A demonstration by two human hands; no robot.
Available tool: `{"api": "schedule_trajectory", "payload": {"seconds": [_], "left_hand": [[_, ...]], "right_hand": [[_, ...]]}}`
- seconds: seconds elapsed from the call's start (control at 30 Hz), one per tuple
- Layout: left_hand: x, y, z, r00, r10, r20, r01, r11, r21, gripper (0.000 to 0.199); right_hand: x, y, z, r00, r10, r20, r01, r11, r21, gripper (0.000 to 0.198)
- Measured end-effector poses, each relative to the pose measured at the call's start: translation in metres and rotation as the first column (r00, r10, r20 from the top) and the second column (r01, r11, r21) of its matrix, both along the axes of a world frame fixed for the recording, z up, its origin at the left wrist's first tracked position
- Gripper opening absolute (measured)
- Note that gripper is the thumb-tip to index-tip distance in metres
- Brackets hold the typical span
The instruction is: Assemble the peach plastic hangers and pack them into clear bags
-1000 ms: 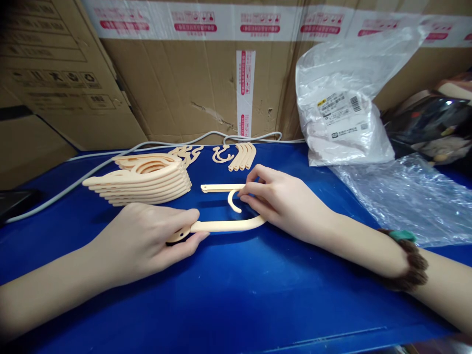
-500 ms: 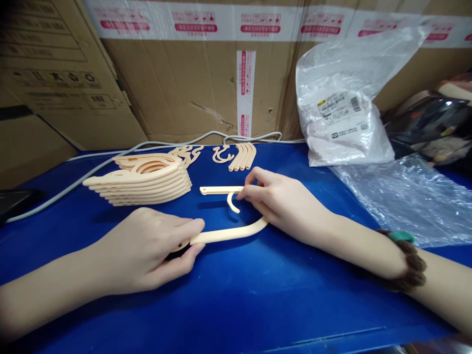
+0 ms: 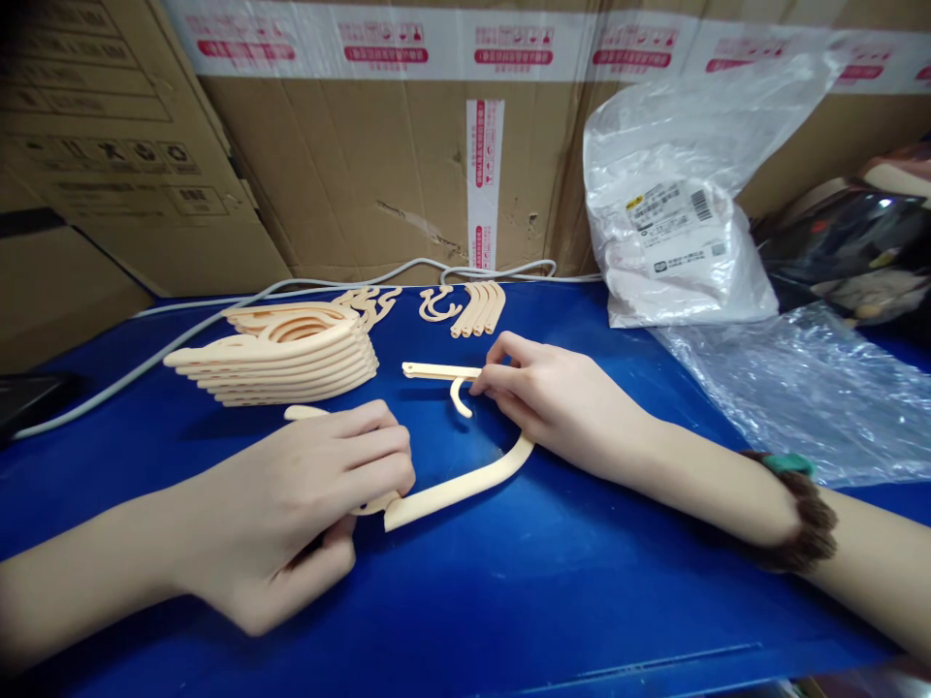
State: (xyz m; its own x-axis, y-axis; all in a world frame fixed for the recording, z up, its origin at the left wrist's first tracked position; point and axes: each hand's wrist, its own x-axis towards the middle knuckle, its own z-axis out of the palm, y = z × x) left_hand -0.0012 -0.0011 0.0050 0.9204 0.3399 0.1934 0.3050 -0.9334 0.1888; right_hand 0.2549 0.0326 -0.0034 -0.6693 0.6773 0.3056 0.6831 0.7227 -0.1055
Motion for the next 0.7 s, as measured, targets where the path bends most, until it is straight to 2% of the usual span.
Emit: {"api": "schedule_trajectory", "payload": {"seconds": [0.17, 0.33, 0.53, 0.7], "left_hand": [[-0.002, 0.004, -0.002, 0.998, 0.043, 0.040, -0.042, 0.999, -0.023, 0.018], [-0.004, 0.006, -0.005, 0.994, 0.049, 0.098, -0.044, 0.998, -0.053, 0.024], [-0.005, 0.007, -0.007, 0.990, 0.097, 0.100, -0.093, 0.995, -0.045, 0.033], [-0.007, 0.012, -0.011, 0.971, 0.173, 0.165, -0.151, 0.979, -0.133, 0.039]], "right_hand": [[0.000, 0.000, 0.000, 1.000, -0.016, -0.010, 0.016, 1.000, -0.008, 0.027], [0.001, 0.001, -0.002, 0.996, -0.085, -0.028, 0.084, 0.996, -0.026, 0.026], [0.002, 0.003, -0.003, 0.994, -0.102, -0.049, 0.099, 0.994, -0.055, 0.025], [0.002, 0.003, -0.003, 0.990, -0.135, -0.030, 0.134, 0.990, -0.048, 0.024]]}}
